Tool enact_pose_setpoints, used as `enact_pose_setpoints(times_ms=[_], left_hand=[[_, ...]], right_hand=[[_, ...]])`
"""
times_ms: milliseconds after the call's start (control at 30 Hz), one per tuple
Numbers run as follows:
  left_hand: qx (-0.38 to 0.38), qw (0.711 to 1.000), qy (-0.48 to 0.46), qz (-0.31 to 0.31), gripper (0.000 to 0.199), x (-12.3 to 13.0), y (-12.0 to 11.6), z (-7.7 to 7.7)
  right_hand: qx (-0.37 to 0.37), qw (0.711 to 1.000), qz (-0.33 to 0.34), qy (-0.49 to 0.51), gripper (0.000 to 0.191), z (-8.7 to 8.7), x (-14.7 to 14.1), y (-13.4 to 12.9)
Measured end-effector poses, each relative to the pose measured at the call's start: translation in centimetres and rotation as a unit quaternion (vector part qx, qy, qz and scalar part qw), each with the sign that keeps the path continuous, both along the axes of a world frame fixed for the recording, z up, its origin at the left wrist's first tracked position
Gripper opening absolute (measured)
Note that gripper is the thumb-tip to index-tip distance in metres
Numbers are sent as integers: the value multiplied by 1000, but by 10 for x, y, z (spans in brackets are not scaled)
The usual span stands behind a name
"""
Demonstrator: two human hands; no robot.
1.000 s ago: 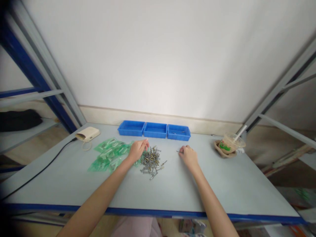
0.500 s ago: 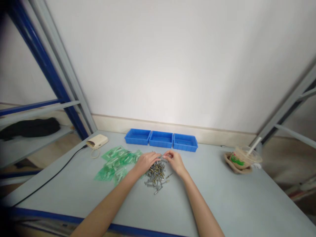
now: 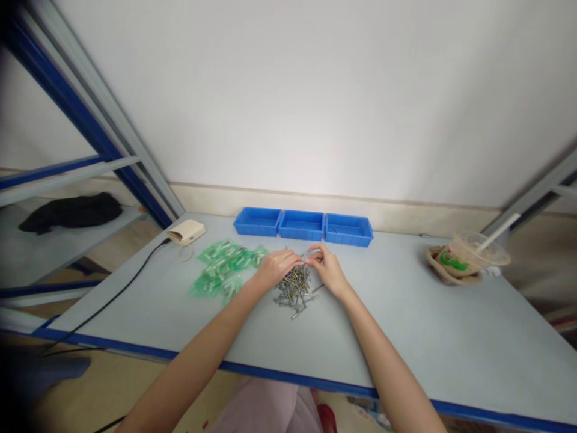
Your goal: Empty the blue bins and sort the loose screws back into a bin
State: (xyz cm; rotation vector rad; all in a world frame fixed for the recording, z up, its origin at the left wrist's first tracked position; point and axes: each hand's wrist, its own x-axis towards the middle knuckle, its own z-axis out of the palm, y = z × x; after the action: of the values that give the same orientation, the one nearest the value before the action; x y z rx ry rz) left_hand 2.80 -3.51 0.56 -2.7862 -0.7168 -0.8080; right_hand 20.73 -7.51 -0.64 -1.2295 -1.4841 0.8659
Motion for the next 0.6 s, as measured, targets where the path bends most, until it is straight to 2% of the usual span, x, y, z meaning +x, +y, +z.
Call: enact_pose_setpoints(times_ms=[167, 267, 433, 600], left_hand=[[-13, 1000, 11, -1, 30, 0, -1, 2], [-22, 999, 21, 13, 32, 0, 0, 3], [-52, 998, 22, 41, 35, 1, 2, 0], [-67, 997, 27, 31, 34, 2, 1, -1]], right_hand=[[0, 1000, -2, -16, 23, 3, -1, -4], [18, 996, -9, -82, 25, 10, 0, -8], [92, 948, -54, -299, 16, 19, 2, -15], [95, 933, -80, -337, 23, 20, 2, -17]])
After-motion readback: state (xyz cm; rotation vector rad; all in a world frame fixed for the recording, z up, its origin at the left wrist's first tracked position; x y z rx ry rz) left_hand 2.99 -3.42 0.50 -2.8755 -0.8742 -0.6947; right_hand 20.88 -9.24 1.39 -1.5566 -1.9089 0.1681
